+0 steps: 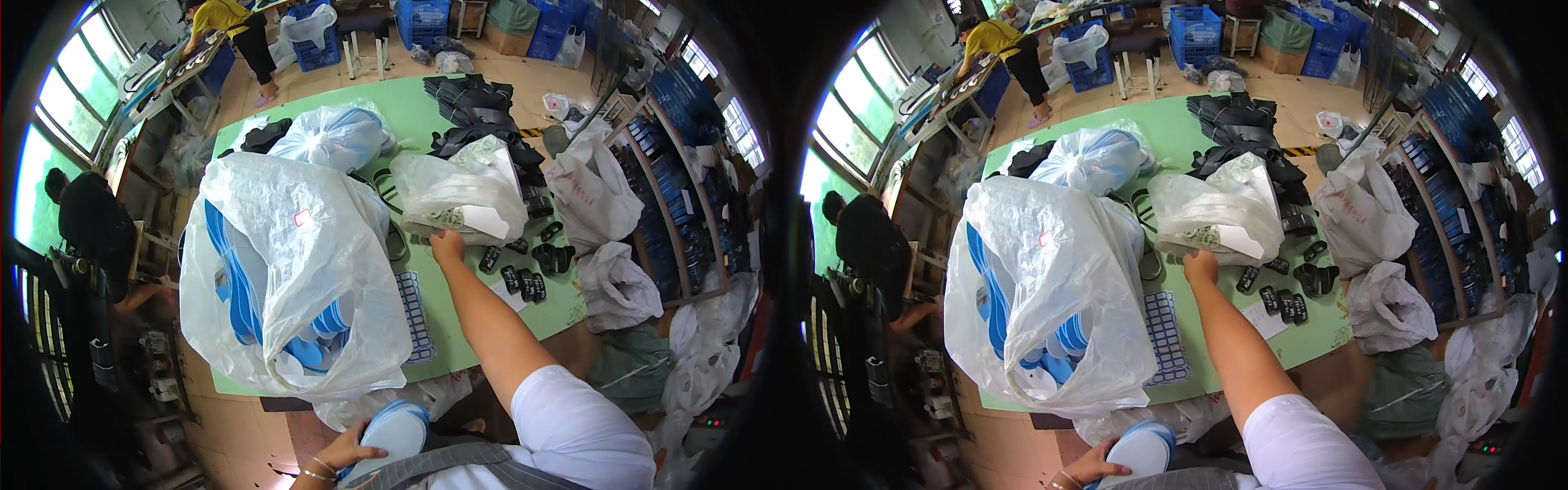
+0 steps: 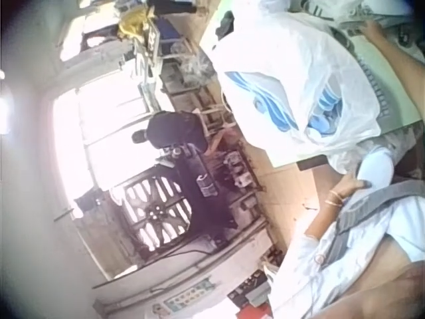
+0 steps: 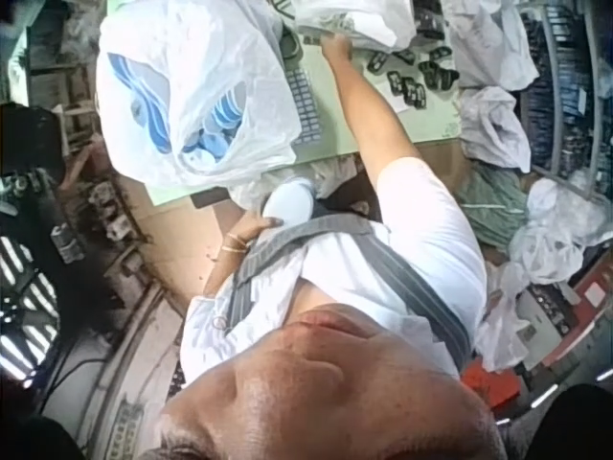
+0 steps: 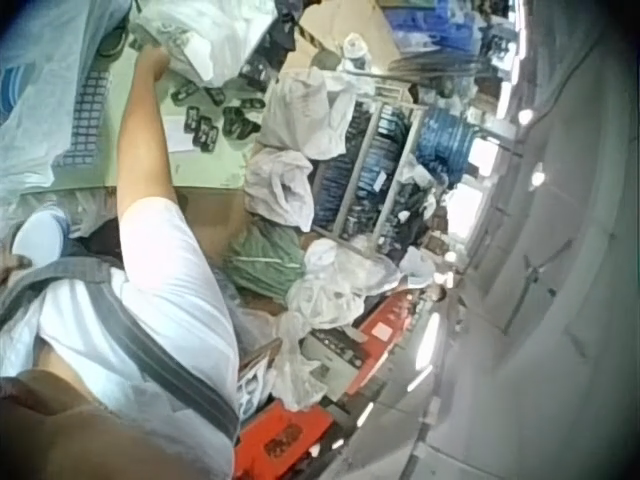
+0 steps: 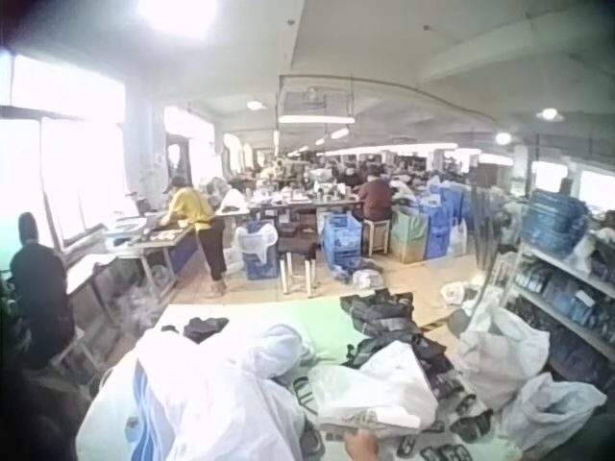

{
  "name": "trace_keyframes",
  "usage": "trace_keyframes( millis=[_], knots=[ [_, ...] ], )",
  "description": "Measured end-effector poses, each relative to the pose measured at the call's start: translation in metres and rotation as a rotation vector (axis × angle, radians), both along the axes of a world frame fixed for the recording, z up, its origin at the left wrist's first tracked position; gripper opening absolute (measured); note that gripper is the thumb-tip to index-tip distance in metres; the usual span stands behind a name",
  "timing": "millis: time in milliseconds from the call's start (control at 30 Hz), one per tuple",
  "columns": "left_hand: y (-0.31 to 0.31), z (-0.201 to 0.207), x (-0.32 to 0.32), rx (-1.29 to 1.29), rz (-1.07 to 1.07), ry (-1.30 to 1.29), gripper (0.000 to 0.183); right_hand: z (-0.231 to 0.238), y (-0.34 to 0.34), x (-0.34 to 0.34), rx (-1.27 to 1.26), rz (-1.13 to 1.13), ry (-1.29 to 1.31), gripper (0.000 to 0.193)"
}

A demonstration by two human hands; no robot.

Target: The recorder is using a hydraulic cutting machine and a metal die to cut shoe insole shapes from a sheet of material.

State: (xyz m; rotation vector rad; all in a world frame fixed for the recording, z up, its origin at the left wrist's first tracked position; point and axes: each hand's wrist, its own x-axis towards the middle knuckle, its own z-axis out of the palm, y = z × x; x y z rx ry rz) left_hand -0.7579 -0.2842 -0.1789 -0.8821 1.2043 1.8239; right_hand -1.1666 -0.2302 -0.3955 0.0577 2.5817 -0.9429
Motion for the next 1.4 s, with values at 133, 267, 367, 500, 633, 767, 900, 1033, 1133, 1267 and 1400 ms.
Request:
trace_keyframes(
  millis=[133,267,367,500,633,767,900,1033,1133,1267,1400],
  knots=[
    [0.0,0.011,-0.057,-0.042,0.056,0.238,0.095,0.01,0.054,0.042,-0.138,0.406,0.036,0.024],
    [0.02,-0.013,-0.095,0.044,0.093,0.426,0.094,0.063,0.139,0.125,-0.18,1.293,-0.308,0.029],
    [0.032,-0.018,-0.115,0.143,-0.003,0.495,0.094,0.076,0.193,0.135,-0.098,1.219,-0.217,0.028],
    [0.063,-0.01,-0.131,0.288,-0.214,0.501,0.095,0.084,0.275,0.185,-0.006,1.056,-0.119,0.027],
    [0.091,0.013,-0.15,0.285,-0.436,0.614,0.095,0.116,0.345,0.2,-0.005,0.868,-0.033,0.026],
    [0.125,0.041,-0.156,0.493,-0.525,0.528,0.092,0.151,0.39,0.235,0.001,0.66,0.057,0.025],
    [0.157,0.036,-0.123,0.622,-0.683,0.476,0.09,0.176,0.43,0.314,0.03,0.436,0.157,0.024],
    [0.177,0.053,-0.066,0.783,-0.853,0.328,0.088,0.207,0.429,0.411,0.065,0.2,0.255,0.023],
    [0.19,0.061,-0.014,0.83,-0.903,0.293,0.092,0.207,0.44,0.516,0.078,0.049,0.304,0.023],
    [0.2,0.084,0.049,0.826,-1.033,0.34,0.103,0.293,0.374,0.534,0.079,-0.119,0.335,0.022],
    [0.204,0.095,0.099,0.942,-1.2,0.317,0.107,0.282,0.35,0.573,-0.202,-0.355,0.275,0.018]
  ],
)
